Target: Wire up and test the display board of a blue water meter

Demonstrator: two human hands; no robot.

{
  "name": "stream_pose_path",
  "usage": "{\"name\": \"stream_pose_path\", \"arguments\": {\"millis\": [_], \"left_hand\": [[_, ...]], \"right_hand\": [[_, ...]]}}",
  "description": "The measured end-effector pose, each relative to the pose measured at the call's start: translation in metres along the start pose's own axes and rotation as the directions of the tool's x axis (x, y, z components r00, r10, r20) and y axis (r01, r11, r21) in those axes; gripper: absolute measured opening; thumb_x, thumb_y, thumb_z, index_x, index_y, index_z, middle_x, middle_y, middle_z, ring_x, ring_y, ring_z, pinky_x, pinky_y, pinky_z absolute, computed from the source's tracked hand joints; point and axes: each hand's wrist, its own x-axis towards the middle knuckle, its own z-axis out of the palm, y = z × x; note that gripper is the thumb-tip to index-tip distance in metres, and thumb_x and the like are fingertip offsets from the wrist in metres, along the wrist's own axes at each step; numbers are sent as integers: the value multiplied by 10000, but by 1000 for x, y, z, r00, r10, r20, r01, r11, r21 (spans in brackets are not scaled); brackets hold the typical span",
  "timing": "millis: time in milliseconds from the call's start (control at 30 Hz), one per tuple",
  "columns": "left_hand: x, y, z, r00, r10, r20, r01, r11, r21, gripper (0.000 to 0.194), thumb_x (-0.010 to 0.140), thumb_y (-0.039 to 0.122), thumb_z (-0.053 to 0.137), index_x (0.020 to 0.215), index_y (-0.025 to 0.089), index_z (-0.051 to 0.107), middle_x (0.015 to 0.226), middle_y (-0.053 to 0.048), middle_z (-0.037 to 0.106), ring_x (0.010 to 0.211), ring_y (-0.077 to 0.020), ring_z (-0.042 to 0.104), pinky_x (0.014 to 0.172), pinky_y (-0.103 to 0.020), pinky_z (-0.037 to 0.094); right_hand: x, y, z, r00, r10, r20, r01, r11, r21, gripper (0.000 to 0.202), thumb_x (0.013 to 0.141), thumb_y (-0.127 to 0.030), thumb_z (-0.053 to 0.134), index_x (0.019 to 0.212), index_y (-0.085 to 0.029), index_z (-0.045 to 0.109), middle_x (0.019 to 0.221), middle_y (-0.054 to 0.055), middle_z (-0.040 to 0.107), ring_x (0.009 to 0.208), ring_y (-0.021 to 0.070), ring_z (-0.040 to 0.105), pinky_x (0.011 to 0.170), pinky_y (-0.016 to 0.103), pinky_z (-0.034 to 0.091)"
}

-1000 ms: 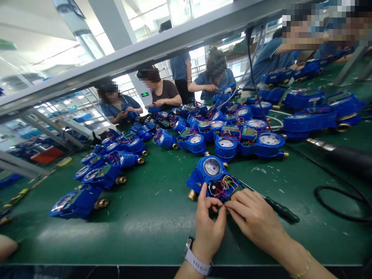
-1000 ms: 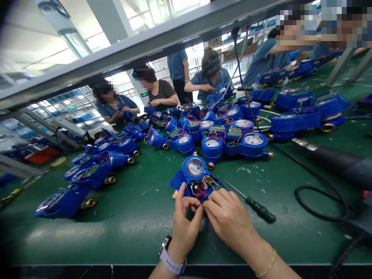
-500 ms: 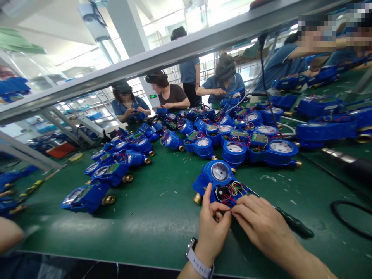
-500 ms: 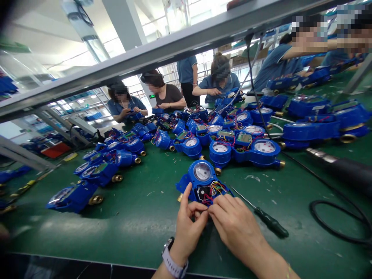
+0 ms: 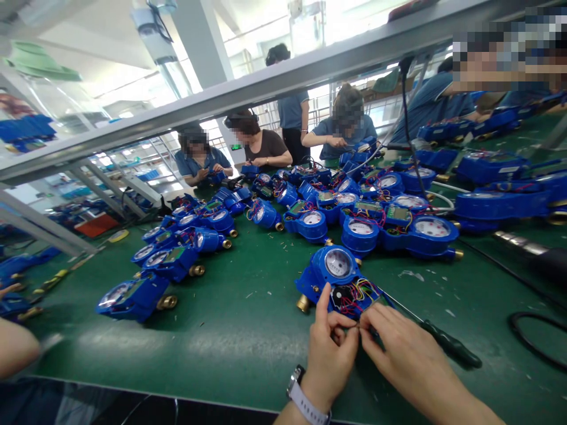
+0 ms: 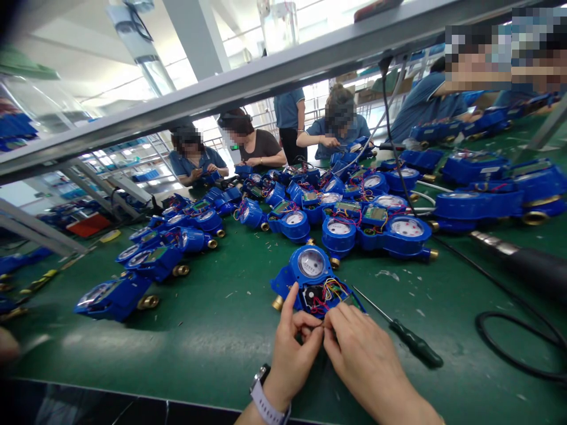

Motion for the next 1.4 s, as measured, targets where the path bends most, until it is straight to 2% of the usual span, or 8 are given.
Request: {"name": "stream_pose_path", "arguments": {"millis": [167,300,633,1000,1100,1200,1300,1400], "left_hand": [[1,-3,-1,999,32,-6,-32,998,51,793,840,140,613,1524,221,222,782,8,673,567,-101,475,566,-236,389],[2,-7,-2,999,45,-10,-44,996,80,791,848,127,607,1525,246,216,801,11,687,571,-95,493,577,-233,401],[4,2,-3,997,65,-35,-65,998,-14,777,836,193,636,1498,195,230,859,-24,699,679,-116,621,617,-227,490],[3,0,-5,998,38,-44,-37,999,27,835,839,218,654,1522,206,173,868,-23,704,719,-126,644,610,-219,483],[4,0,-8,997,67,-26,-65,994,83,678,855,220,624,1460,189,318,860,-26,698,707,-123,638,590,-210,471],[5,3,-10,990,141,4,-138,963,230,321,874,246,598,1186,168,601,813,-22,680,629,-105,588,568,-209,456],[6,6,-11,984,179,22,-176,933,314,139,861,272,635,925,170,705,754,-15,647,596,-105,538,557,-217,431],[8,7,-10,980,195,27,-192,916,353,129,857,280,643,816,175,706,709,-7,613,596,-114,519,556,-224,415]], "right_hand": [[0,-2,-1,1000,-10,-25,9,999,-41,198,893,-130,374,751,-218,482,652,15,535,549,196,578,494,299,413],[-2,-9,-3,1000,26,-7,-26,998,57,208,919,-147,380,755,-218,487,637,-1,543,519,171,563,472,278,387],[-23,-23,-21,963,104,248,-187,921,343,151,896,-122,542,767,-188,498,690,-11,549,582,133,497,536,258,311],[-26,0,-7,988,156,17,-154,949,275,160,943,-103,465,853,-155,586,798,49,619,759,182,526,722,308,402],[-27,0,-7,986,166,30,-167,936,310,206,928,-89,418,813,-157,574,728,35,585,694,168,524,644,292,394],[-31,4,-10,981,187,-52,-161,933,323,159,939,-131,454,827,-165,562,739,36,592,707,171,545,650,295,422],[-36,15,-10,959,220,-177,-164,944,287,97,924,-175,540,1015,-158,568,963,93,643,933,227,594,833,380,483],[-44,30,-5,951,286,-118,-243,927,286,411,899,-245,616,1283,-157,498,1269,158,573,1202,287,536,1005,489,458]]}}
